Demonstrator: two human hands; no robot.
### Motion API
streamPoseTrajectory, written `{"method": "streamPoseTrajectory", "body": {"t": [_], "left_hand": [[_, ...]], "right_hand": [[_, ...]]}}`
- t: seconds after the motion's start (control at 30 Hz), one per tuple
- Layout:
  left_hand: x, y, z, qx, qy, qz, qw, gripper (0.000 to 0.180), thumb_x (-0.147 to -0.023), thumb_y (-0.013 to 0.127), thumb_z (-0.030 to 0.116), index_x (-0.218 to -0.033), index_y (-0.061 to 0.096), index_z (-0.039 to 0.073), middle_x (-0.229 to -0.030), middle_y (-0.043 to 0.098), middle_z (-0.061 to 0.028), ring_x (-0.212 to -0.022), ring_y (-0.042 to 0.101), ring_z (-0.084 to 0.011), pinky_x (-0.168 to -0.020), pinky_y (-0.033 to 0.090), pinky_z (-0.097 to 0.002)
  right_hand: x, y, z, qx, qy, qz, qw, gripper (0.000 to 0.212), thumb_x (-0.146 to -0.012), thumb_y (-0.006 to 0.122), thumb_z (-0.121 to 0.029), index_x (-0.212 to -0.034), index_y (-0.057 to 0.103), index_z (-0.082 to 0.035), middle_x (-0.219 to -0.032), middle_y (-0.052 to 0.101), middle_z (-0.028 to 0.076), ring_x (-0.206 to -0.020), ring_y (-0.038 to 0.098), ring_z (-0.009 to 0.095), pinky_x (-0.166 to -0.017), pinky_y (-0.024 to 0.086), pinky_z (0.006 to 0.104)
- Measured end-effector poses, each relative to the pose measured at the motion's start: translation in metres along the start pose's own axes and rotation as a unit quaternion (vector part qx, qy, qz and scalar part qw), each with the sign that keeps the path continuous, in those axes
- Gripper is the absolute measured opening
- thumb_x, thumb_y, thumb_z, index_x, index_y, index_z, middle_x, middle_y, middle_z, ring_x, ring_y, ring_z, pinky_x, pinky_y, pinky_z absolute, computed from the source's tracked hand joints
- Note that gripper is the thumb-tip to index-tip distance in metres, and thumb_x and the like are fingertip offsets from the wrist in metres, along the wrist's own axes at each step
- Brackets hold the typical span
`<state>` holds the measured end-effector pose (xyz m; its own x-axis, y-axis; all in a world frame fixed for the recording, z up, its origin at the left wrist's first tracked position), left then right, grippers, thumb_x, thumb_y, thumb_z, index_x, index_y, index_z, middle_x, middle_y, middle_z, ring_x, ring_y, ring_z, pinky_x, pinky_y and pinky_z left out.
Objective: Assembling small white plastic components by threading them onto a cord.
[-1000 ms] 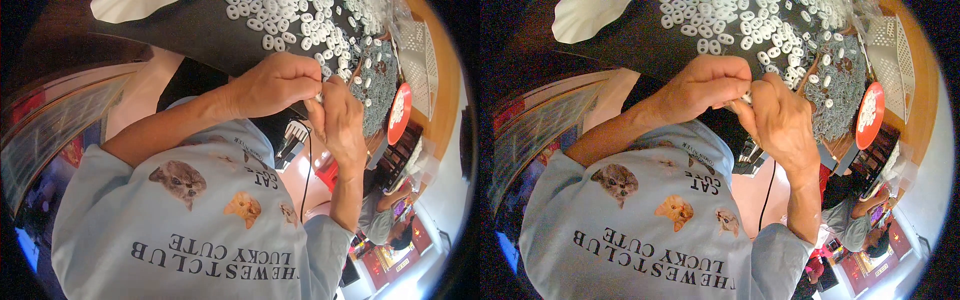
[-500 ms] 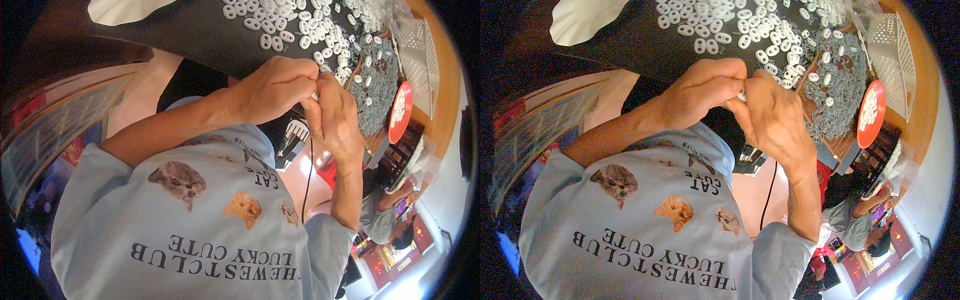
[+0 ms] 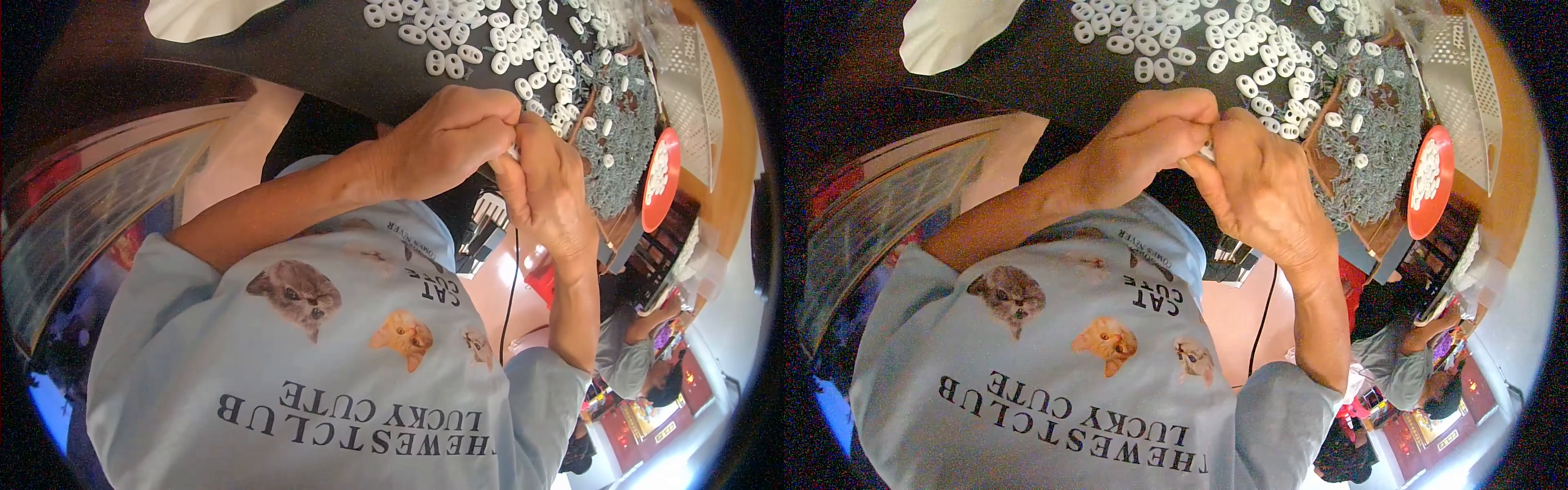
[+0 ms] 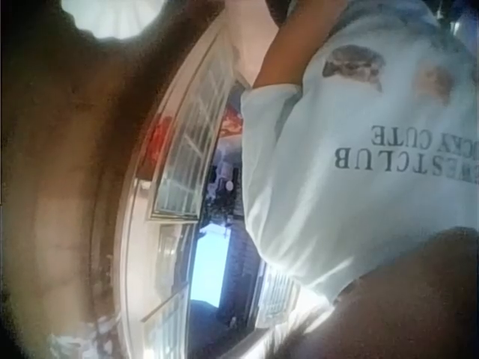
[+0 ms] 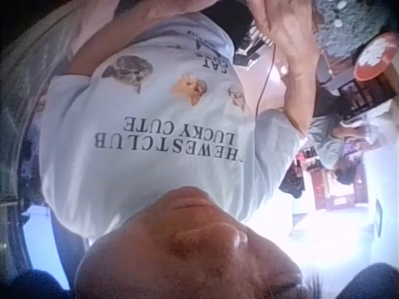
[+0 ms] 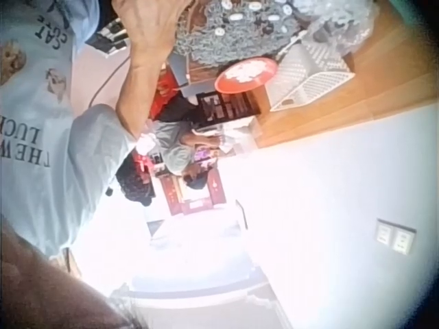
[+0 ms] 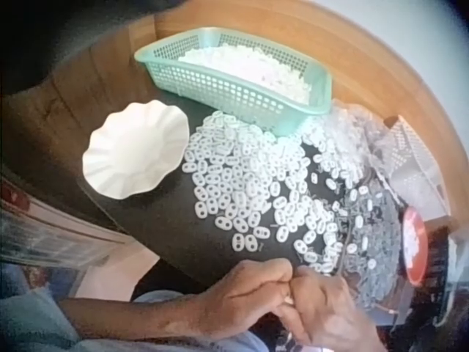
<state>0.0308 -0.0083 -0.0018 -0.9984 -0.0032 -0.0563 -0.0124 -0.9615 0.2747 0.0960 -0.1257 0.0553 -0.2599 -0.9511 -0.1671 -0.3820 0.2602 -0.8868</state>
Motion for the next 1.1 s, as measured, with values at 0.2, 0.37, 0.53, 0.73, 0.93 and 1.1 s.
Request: {"method": "streamPoseTrajectory", "body": {"t": [0.2, 0.37, 0.53, 0.73, 0.93, 1.1], "left_hand": [[0.0, 0.001, 0.0, 0.033, -0.021, 0.002, 0.999, 0.017, -0.088, 0.044, 0.016, -0.076, 0.047, 0.004, -0.066, 0.036, 0.0035, -0.062, 0.035, -0.0046, -0.052, 0.03, -0.0234], [0.0, 0.001, 0.002, 0.048, -0.03, 0.0, 0.998, 0.016, -0.088, 0.045, 0.016, -0.077, 0.047, 0.005, -0.065, 0.036, 0.0041, -0.059, 0.034, -0.0038, -0.051, 0.028, -0.0224], [0.001, -0.001, 0.004, 0.031, -0.045, -0.004, 0.998, 0.018, -0.089, 0.045, 0.018, -0.077, 0.048, 0.005, -0.064, 0.039, 0.0041, -0.058, 0.036, -0.0043, -0.051, 0.029, -0.0232], [0.002, 0.0, 0.005, 0.055, -0.034, 0.003, 0.998, 0.02, -0.091, 0.047, 0.02, -0.077, 0.049, 0.006, -0.066, 0.043, 0.0032, -0.06, 0.039, -0.0048, -0.053, 0.031, -0.0222], [0.001, 0.0, 0.005, 0.035, -0.028, 0.001, 0.999, 0.021, -0.093, 0.047, 0.022, -0.081, 0.051, 0.005, -0.068, 0.044, 0.0034, -0.061, 0.04, -0.0049, -0.054, 0.033, -0.0214], [0.001, 0.001, 0.008, 0.076, -0.05, -0.005, 0.996, 0.022, -0.095, 0.046, 0.024, -0.087, 0.054, 0.005, -0.07, 0.047, 0.0032, -0.062, 0.043, -0.0045, -0.054, 0.034, -0.0198]], "right_hand": [[-0.001, 0.001, 0.001, -0.005, 0.0, 0.001, 1.0, 0.027, -0.085, 0.065, -0.02, -0.087, 0.049, 0.001, -0.076, 0.05, 0.017, -0.064, 0.055, 0.037, -0.052, 0.046, 0.0436], [-0.001, 0.001, 0.002, -0.015, -0.001, -0.003, 1.0, 0.026, -0.084, 0.065, -0.019, -0.087, 0.049, 0.001, -0.076, 0.05, 0.017, -0.064, 0.055, 0.037, -0.052, 0.046, 0.0431], [-0.001, -0.01, -0.002, -0.033, 0.042, -0.033, 0.998, 0.025, -0.085, 0.064, -0.021, -0.089, 0.052, 0.0, -0.076, 0.05, 0.016, -0.064, 0.055, 0.037, -0.053, 0.045, 0.0429], [0.008, -0.017, 0.007, -0.184, 0.128, -0.029, 0.974, 0.031, -0.097, 0.045, -0.029, -0.091, 0.053, 0.001, -0.075, 0.05, 0.016, -0.067, 0.053, 0.033, -0.06, 0.042, 0.039], [0.01, -0.016, 0.007, -0.257, 0.221, -0.001, 0.941, 0.035, -0.097, 0.045, -0.033, -0.092, 0.054, 0.0, -0.073, 0.048, 0.003, -0.068, 0.044, 0.012, -0.062, 0.036, 0.0263], [0.018, -0.011, 0.013, -0.294, 0.236, 0.019, 0.926, 0.027, -0.097, 0.05, -0.027, -0.092, 0.056, -0.001, -0.074, 0.049, -0.001, -0.067, 0.043, 0.008, -0.059, 0.034, 0.0222]]}}
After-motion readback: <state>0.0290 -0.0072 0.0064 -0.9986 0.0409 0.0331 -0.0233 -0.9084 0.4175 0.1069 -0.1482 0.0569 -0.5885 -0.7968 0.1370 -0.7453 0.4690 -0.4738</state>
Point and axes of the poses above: each hand's wrist, its own x-axis away from the middle knuckle, its own y-axis out of the palm, z = x × y, the point moved 3 cm from there along -x, towards the middle knuckle
